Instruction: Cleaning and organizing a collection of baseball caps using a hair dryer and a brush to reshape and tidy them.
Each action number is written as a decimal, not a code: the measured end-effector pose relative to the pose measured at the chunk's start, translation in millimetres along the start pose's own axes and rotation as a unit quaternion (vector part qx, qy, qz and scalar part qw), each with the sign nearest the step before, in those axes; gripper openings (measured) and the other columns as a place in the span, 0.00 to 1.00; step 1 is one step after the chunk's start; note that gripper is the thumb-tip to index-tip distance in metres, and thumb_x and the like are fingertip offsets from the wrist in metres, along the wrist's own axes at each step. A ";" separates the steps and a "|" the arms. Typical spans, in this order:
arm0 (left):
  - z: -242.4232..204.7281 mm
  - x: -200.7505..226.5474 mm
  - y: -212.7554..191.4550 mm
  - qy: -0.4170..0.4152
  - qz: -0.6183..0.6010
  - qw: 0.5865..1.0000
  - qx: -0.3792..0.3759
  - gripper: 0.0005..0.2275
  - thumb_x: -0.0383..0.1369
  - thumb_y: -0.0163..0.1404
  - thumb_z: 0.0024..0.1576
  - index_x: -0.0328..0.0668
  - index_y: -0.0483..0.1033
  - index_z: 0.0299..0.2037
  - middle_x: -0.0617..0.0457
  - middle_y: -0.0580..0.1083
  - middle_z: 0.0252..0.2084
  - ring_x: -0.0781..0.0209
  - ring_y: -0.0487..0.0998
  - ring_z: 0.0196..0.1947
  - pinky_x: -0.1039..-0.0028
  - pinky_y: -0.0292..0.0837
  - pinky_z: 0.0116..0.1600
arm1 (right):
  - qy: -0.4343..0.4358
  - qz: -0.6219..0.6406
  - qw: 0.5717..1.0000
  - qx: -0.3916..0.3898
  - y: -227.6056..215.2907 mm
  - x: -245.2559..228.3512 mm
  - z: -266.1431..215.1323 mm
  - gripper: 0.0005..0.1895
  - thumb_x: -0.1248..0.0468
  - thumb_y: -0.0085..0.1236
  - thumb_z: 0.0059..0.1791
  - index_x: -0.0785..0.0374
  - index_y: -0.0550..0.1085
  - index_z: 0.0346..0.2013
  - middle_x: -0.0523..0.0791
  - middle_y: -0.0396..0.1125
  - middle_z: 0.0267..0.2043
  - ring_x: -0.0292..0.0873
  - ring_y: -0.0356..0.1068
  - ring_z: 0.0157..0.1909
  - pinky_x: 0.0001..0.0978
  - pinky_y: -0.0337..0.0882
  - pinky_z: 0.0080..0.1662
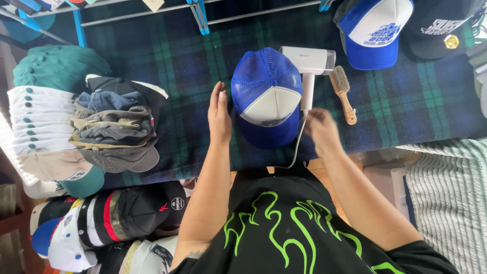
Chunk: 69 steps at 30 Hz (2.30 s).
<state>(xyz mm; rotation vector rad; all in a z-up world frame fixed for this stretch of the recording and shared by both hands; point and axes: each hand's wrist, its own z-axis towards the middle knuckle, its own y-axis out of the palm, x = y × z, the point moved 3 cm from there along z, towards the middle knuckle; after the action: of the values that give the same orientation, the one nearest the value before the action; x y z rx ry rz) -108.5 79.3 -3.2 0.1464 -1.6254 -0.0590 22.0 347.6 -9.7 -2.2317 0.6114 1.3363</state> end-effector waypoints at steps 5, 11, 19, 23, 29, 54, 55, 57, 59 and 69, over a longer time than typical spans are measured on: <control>5.0 52.0 37.5 0.039 0.003 0.999 0.016 0.19 0.42 0.38 0.71 0.40 0.69 0.67 0.38 0.71 0.64 0.43 0.69 0.67 0.54 0.61 0.72 | -0.226 0.072 0.970 -0.051 35.3 -90.1 10.7 0.24 0.51 0.51 0.59 0.59 0.65 0.66 0.52 0.59 0.69 0.54 0.54 0.72 0.57 0.58 0.68; 3.6 45.3 58.6 0.029 -0.015 0.999 0.024 0.21 0.44 0.34 0.72 0.42 0.69 0.67 0.42 0.70 0.66 0.48 0.65 0.70 0.57 0.54 0.76 | -0.345 -0.024 0.938 -0.036 95.6 -83.7 2.2 0.24 0.51 0.40 0.61 0.58 0.66 0.68 0.50 0.57 0.73 0.52 0.53 0.76 0.48 0.54 0.74; 14.6 37.6 50.4 -0.024 -0.023 0.999 -0.002 0.23 0.46 0.35 0.71 0.41 0.69 0.67 0.36 0.68 0.67 0.40 0.62 0.71 0.53 0.51 0.76 | -0.374 -0.082 0.923 0.038 101.8 -68.3 2.2 0.25 0.50 0.32 0.62 0.57 0.65 0.69 0.49 0.58 0.73 0.49 0.55 0.76 0.44 0.52 0.75; 33.9 14.6 47.4 -0.078 0.054 0.995 -0.033 0.20 0.48 0.41 0.68 0.53 0.71 0.66 0.44 0.70 0.66 0.46 0.65 0.70 0.56 0.55 0.75 | -0.312 -0.041 0.948 0.040 103.5 -51.6 0.7 0.24 0.50 0.32 0.63 0.52 0.62 0.72 0.45 0.57 0.74 0.46 0.54 0.77 0.44 0.50 0.76; 30.4 49.1 56.5 -0.135 0.091 0.987 -0.014 0.25 0.46 0.41 0.61 0.42 0.69 0.65 0.42 0.71 0.65 0.46 0.72 0.65 0.66 0.66 0.68 | -0.175 -0.020 0.982 -0.073 78.1 -72.4 7.1 0.25 0.54 0.35 0.59 0.54 0.56 0.72 0.49 0.54 0.75 0.51 0.54 0.75 0.43 0.50 0.72; 18.2 65.0 94.6 0.057 0.429 0.900 0.049 0.20 0.42 0.45 0.62 0.52 0.68 0.65 0.49 0.68 0.67 0.45 0.70 0.66 0.64 0.78 0.58 | -0.276 -0.127 0.933 -0.194 87.0 -104.1 50.6 0.28 0.44 0.35 0.60 0.55 0.59 0.69 0.56 0.60 0.69 0.62 0.61 0.69 0.49 0.61 0.67; 15.6 63.0 94.1 0.056 0.431 0.899 0.051 0.20 0.42 0.45 0.62 0.52 0.68 0.65 0.49 0.68 0.67 0.45 0.70 0.66 0.64 0.78 0.58 | -0.275 -0.126 0.933 -0.197 86.3 -103.9 50.1 0.28 0.44 0.35 0.60 0.55 0.59 0.69 0.56 0.60 0.69 0.62 0.61 0.69 0.49 0.61 0.67; 14.9 64.3 96.1 0.104 0.442 0.887 0.082 0.19 0.40 0.49 0.62 0.49 0.70 0.63 0.45 0.69 0.66 0.42 0.72 0.64 0.63 0.78 0.59 | -0.281 -0.115 0.928 -0.218 87.0 -109.6 54.2 0.26 0.48 0.37 0.60 0.58 0.60 0.68 0.55 0.61 0.68 0.57 0.63 0.67 0.45 0.62 0.65; 23.5 65.3 94.7 0.098 0.458 0.881 0.064 0.19 0.44 0.48 0.62 0.54 0.71 0.62 0.48 0.70 0.65 0.45 0.73 0.63 0.64 0.79 0.57 | -0.286 -0.114 0.926 -0.218 87.6 -108.0 53.8 0.26 0.50 0.37 0.60 0.60 0.60 0.68 0.56 0.62 0.68 0.58 0.62 0.67 0.46 0.61 0.65; 74.8 69.9 111.8 0.038 0.561 0.822 -0.097 0.24 0.57 0.34 0.61 0.61 0.75 0.58 0.57 0.78 0.54 0.49 0.83 0.46 0.63 0.80 0.50 | -0.217 -0.038 0.955 -0.196 74.1 -78.8 47.7 0.26 0.50 0.29 0.61 0.55 0.56 0.72 0.56 0.54 0.74 0.60 0.52 0.76 0.49 0.51 0.73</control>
<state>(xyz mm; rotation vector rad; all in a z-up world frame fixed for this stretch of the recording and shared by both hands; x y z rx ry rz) -193.4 177.0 75.7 -0.9648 -1.3935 0.6798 -88.0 327.8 28.9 -2.1051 0.1025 1.9644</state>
